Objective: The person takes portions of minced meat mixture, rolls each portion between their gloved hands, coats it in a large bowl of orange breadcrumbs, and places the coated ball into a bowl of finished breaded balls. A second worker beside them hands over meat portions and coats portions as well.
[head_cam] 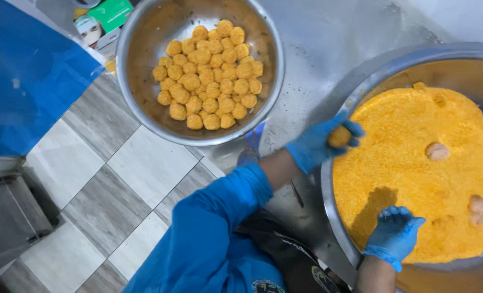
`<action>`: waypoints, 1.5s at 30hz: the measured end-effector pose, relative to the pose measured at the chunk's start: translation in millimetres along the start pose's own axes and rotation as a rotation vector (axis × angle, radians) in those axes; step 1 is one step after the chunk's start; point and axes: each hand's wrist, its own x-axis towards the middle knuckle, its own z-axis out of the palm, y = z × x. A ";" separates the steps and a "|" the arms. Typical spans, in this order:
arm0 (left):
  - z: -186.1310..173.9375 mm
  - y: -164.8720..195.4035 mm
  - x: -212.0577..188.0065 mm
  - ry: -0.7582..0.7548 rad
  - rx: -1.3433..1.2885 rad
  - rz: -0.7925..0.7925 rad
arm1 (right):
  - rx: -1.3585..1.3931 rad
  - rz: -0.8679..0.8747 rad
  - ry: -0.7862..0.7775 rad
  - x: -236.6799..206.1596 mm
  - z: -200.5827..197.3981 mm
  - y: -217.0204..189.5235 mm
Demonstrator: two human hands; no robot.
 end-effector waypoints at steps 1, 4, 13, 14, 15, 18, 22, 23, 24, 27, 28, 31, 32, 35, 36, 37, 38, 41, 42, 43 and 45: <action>-15.0 38.0 -14.6 -0.028 0.108 0.132 | -0.023 -0.001 -0.012 1.5 3.1 2.4; -69.1 137.9 -72.4 0.373 0.505 0.280 | -0.079 0.003 -0.056 2.7 9.6 7.3; -206.7 301.7 -201.0 1.208 1.161 0.423 | -0.151 -0.005 -0.170 -4.9 19.2 11.0; -216.9 308.2 -207.6 1.246 1.278 0.493 | -0.147 0.005 -0.172 -5.8 21.5 11.6; -223.9 312.9 -212.2 1.280 1.396 0.566 | -0.170 0.001 -0.173 -7.2 23.8 12.2; -225.9 319.3 -217.6 1.227 1.431 0.686 | -0.211 -0.026 -0.180 -13.8 29.6 12.5; -191.2 315.9 -204.5 1.205 1.437 0.803 | -0.340 -0.087 -0.180 -24.6 34.3 4.2; -172.1 307.7 -194.3 1.144 1.505 0.901 | -0.406 -0.098 -0.161 -27.4 35.7 0.7; -150.5 293.9 -182.3 1.077 1.567 0.995 | -0.599 -0.106 -0.171 -30.5 35.3 -5.8; -77.3 214.5 -140.7 0.644 1.540 0.871 | -1.197 -0.183 -0.183 -39.9 34.5 -24.1; -53.5 176.9 -130.5 0.377 1.538 0.862 | -1.417 -0.239 -0.176 -44.4 32.1 -29.2; 9.4 51.3 -90.6 0.007 1.516 0.500 | -1.762 -0.178 -0.091 -46.8 24.9 -29.4; 25.9 12.4 -73.1 -0.119 1.531 0.388 | -1.732 -0.043 -0.089 -47.2 19.8 -27.9; 50.8 -79.9 -26.2 -0.391 1.850 0.418 | -1.406 0.295 -0.036 -37.5 7.3 -14.7; 54.8 -109.0 -13.0 -0.459 1.991 0.520 | -1.412 0.301 0.025 -35.3 4.0 -11.6; 54.3 -132.1 -1.2 -0.387 2.050 0.234 | -1.413 0.268 0.034 -33.1 1.7 -10.0; 48.7 -145.7 11.1 -0.303 2.107 -0.046 | -1.306 0.342 0.093 -30.4 2.8 -8.8; 30.4 -188.8 35.1 -0.182 2.225 -0.193 | -0.853 0.363 0.198 -24.0 14.4 -15.2; 25.8 -203.8 38.8 -0.111 2.201 -0.195 | -0.659 0.567 0.294 -23.9 15.5 -19.5; 23.4 -219.6 42.6 -0.121 2.181 -0.241 | -0.448 0.758 0.372 -23.2 16.8 -23.5; 22.2 -245.2 47.0 -0.111 2.141 -0.338 | -0.103 0.765 0.491 -25.0 16.5 -34.1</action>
